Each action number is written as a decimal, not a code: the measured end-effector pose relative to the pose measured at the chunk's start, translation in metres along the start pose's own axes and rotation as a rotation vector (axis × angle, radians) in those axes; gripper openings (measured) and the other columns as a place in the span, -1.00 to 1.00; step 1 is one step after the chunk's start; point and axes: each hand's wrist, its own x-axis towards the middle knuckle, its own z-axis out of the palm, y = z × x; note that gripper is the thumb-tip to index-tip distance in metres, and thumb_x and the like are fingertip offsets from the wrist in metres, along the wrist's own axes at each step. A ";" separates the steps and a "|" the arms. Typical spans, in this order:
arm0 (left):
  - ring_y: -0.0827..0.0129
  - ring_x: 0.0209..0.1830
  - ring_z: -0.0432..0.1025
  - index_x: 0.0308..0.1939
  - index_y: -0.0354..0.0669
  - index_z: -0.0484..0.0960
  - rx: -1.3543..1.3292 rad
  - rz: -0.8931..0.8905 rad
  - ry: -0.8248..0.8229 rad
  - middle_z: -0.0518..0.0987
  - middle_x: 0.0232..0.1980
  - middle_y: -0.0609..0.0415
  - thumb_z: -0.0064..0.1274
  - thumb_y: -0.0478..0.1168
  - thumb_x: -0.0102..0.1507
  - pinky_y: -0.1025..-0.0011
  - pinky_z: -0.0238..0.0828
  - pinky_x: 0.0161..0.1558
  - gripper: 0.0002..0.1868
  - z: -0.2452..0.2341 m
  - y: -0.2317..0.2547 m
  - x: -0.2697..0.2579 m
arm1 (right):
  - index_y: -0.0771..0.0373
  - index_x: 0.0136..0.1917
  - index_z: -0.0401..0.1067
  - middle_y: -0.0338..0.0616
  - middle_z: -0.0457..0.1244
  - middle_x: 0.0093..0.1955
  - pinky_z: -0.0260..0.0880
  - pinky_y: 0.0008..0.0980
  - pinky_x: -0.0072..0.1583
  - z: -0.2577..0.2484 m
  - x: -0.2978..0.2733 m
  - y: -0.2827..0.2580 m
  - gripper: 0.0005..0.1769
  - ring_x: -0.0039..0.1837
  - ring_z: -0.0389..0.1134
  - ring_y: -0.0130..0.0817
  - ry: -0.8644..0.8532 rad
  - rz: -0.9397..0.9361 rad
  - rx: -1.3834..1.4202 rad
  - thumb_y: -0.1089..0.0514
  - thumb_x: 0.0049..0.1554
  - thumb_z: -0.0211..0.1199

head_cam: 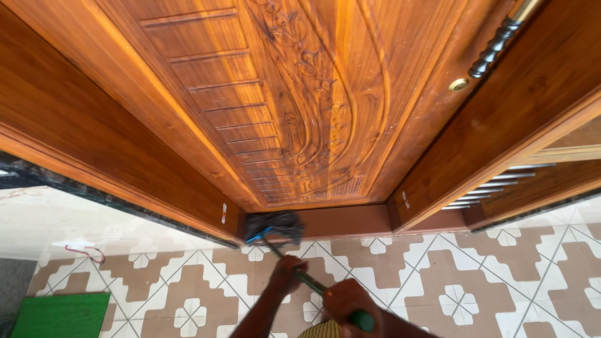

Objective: The person is mopping the tiled floor of a hallway and balcony using a string mop.

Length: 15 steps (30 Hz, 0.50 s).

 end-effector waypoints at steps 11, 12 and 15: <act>0.08 -0.41 0.34 -0.63 -0.06 0.41 -0.079 0.190 0.089 0.41 -0.58 0.01 -0.12 -0.04 0.41 0.05 0.29 -0.03 -0.51 0.064 0.070 0.049 | 0.25 -0.22 0.17 -0.04 0.16 -0.21 0.23 -0.12 -0.03 -0.082 0.042 -0.064 -0.69 -0.14 0.28 -0.04 -0.027 0.090 0.056 0.28 0.23 0.30; 0.08 -0.41 0.34 -0.63 -0.06 0.41 -0.081 0.204 0.074 0.41 -0.58 0.01 -0.12 -0.04 0.41 0.05 0.29 -0.03 -0.51 0.060 0.091 0.058 | 0.25 -0.22 0.17 -0.04 0.16 -0.21 0.23 -0.12 -0.03 -0.085 0.038 -0.067 -0.69 -0.14 0.28 -0.04 -0.011 0.095 0.045 0.28 0.23 0.30; 0.09 -0.51 0.39 -0.64 -0.08 0.43 -0.273 0.178 -0.129 0.41 -0.61 -0.01 -0.11 -0.03 0.37 0.09 0.16 0.29 -0.52 0.059 0.141 0.087 | 0.23 -0.41 0.07 -0.17 0.05 -0.43 0.16 -0.25 -0.25 -0.094 0.029 -0.078 -0.53 -0.37 0.22 -0.11 -0.038 0.055 0.002 0.32 0.17 0.30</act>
